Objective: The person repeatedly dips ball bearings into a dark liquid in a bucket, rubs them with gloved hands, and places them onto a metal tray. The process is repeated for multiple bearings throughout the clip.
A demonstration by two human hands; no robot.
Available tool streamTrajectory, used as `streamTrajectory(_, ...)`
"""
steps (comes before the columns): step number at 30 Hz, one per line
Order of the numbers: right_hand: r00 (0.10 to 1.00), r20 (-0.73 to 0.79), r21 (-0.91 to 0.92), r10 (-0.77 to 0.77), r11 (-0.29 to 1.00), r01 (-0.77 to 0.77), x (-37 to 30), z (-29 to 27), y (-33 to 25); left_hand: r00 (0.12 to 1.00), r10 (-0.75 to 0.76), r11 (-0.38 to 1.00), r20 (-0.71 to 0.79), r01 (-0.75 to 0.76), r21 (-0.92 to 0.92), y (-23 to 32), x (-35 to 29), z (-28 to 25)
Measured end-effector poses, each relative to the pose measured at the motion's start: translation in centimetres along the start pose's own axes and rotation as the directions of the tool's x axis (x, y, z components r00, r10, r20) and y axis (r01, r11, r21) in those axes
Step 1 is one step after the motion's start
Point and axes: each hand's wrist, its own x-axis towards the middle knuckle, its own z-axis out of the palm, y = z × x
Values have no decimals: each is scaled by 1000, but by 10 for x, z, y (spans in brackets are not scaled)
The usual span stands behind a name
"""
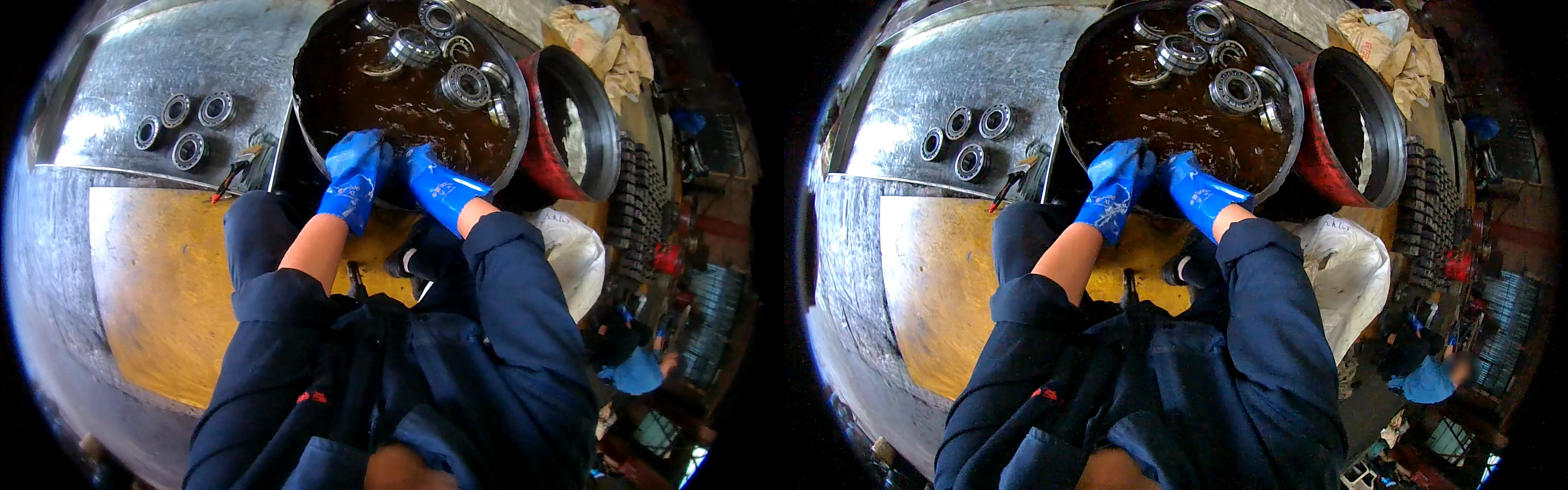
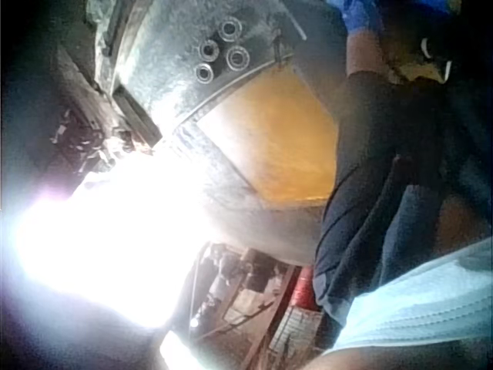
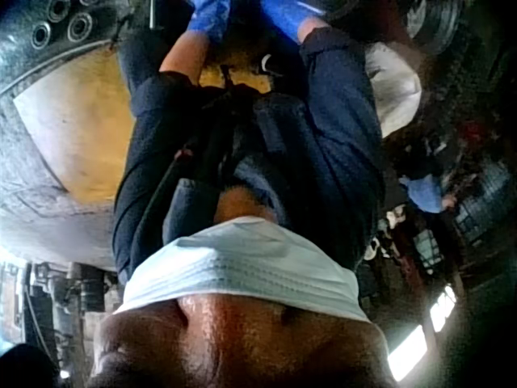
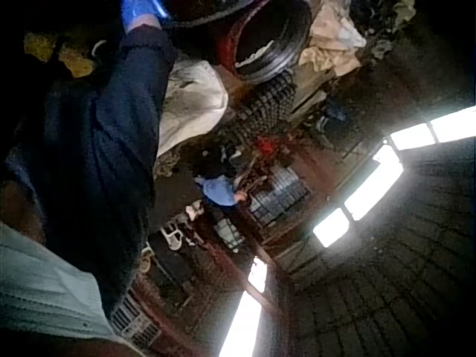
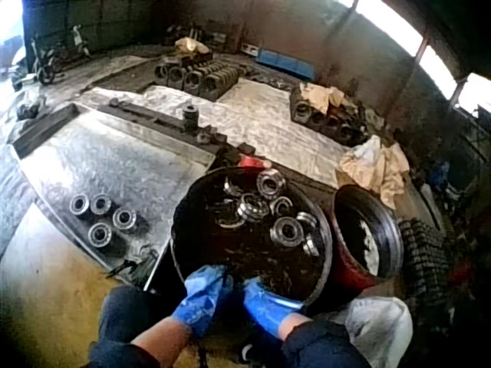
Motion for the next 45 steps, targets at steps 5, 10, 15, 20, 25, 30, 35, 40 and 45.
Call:
streamTrajectory(5, 985, -71, 384, 156, 916, -117, 6, 30, 57, 995, -43, 999, 88, 41, 28, 6, 3, 2)
streamTrajectory(10, 981, -192, 463, -33, 878, 120, 2, 21, 12, 992, -89, 994, 93, 83, 69, -12, -3, -11)
streamTrajectory(15, 996, -57, 434, 73, 900, -41, 22, 28, 30, 993, -43, 997, 109, 37, 61, 6, 8, 13)
streamTrajectory(20, 952, -188, 573, 242, 814, -93, -9, 12, 18, 985, -99, 993, 141, 88, 81, -6, 4, 2)
streamTrajectory(25, 1000, -10, 343, 11, 939, -7, -24, -23, -6, 984, -117, 990, 136, 105, 89, -14, -2, -6)
streamTrajectory(30, 970, 4, -188, -245, 952, 241, 1, 23, 18, 979, -99, 994, 180, 87, 72, 11, 10, 11)
streamTrajectory(35, 960, -274, 391, 50, 918, 63, -26, 6, 19, 991, -71, 997, 112, 65, 50, -8, 1, -1)
streamTrajectory(40, 921, -354, 399, -162, 865, 305, -23, 8, -3, 984, -152, 985, 91, 143, 97, -23, -7, -15)
streamTrajectory(45, 997, 76, -239, 4, 971, 14, 34, 36, 25, 993, -71, 997, 96, 68, 35, 20, 8, 16)
